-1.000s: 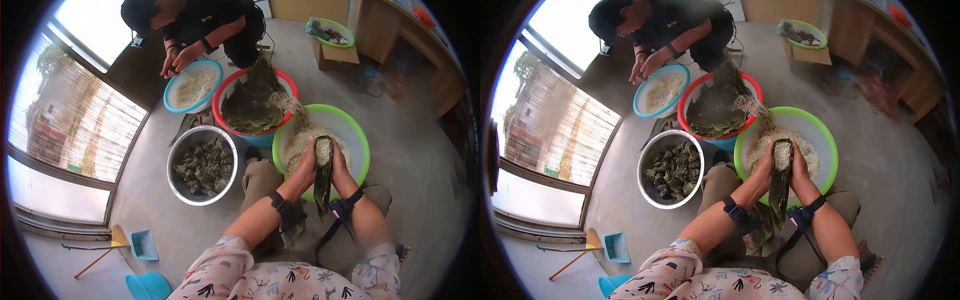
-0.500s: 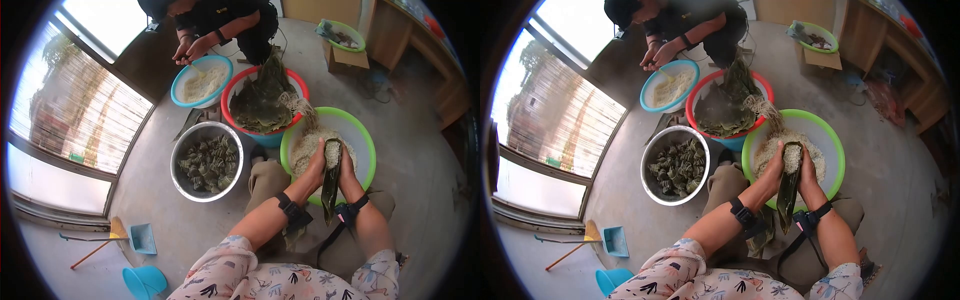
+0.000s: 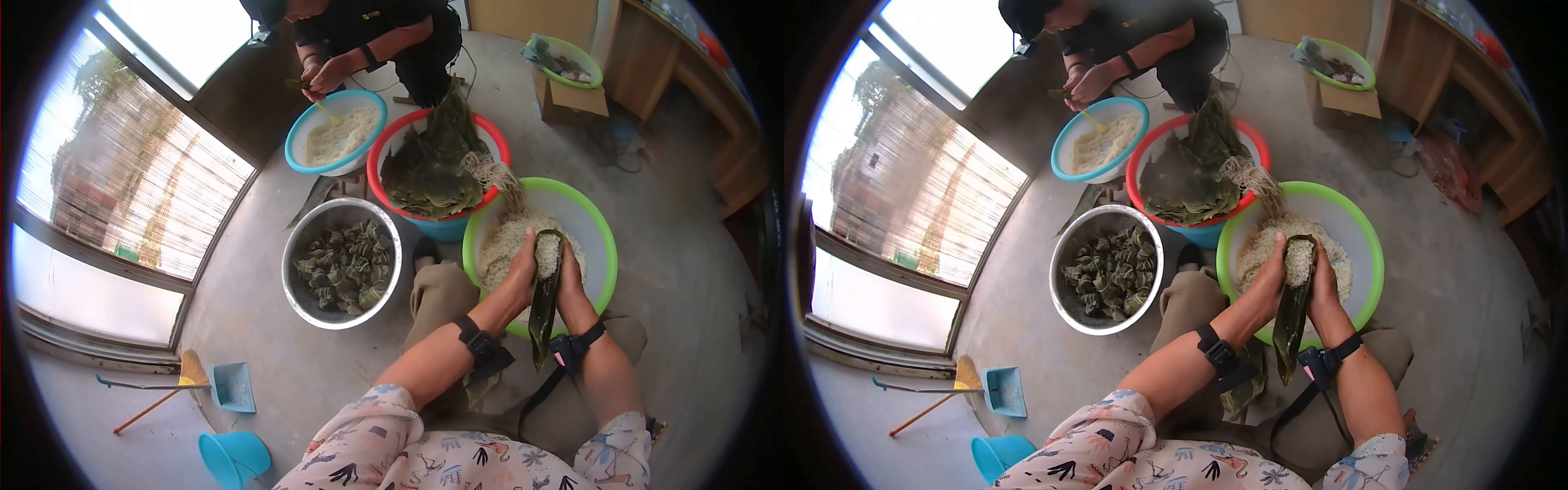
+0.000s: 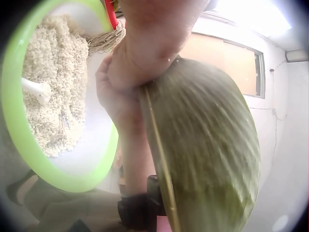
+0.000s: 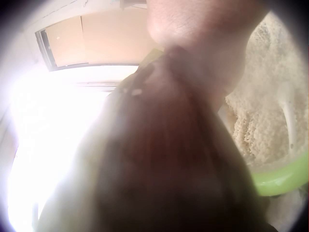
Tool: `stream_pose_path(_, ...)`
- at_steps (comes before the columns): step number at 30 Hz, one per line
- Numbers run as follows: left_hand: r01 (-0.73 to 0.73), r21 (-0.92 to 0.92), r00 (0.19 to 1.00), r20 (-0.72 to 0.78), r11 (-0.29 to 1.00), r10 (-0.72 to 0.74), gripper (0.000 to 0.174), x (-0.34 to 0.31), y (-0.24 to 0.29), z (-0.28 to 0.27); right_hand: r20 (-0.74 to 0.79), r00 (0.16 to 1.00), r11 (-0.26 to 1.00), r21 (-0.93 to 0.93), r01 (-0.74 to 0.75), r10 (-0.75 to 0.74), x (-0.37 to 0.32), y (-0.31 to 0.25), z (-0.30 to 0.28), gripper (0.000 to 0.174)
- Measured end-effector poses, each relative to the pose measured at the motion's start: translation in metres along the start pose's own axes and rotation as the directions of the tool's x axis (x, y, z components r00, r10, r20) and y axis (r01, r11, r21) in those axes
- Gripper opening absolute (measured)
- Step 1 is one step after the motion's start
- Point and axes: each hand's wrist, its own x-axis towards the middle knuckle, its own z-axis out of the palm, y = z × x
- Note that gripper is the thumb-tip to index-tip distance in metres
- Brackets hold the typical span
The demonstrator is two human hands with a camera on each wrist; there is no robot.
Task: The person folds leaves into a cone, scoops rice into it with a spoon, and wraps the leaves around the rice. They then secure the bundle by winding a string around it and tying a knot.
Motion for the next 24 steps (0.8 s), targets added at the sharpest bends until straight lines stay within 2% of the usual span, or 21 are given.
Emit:
stream_pose_path(7, 0.000, 0.032, 1.000, -0.028, 0.999, 0.001, 0.060, 0.000, 0.000, 0.000, 0.016, 1.000, 1.000, 0.010, -0.019, 0.019, 0.003, 0.001, -0.003, 0.044)
stream_pose_path(12, -0.016, 0.051, 0.999, -0.044, 0.999, 0.018, 0.060, 0.001, -0.001, 0.000, 0.011, 1.000, 0.998, -0.052, 0.018, -0.018, -0.002, -0.002, 0.000, 0.045)
stream_pose_path(22, -0.052, 0.075, 0.998, -0.040, 0.996, 0.055, 0.060, -0.007, 0.001, 0.006, 0.038, 0.999, 1.000, -0.019, 0.005, -0.004, 0.001, 0.000, -0.004, 0.045)
stream_pose_path(24, -0.046, 0.094, 0.996, -0.076, 0.995, 0.053, 0.061, -0.010, 0.003, 0.009, 0.045, 0.999, 1.000, -0.019, 0.006, -0.005, 0.000, 0.000, -0.002, 0.044)
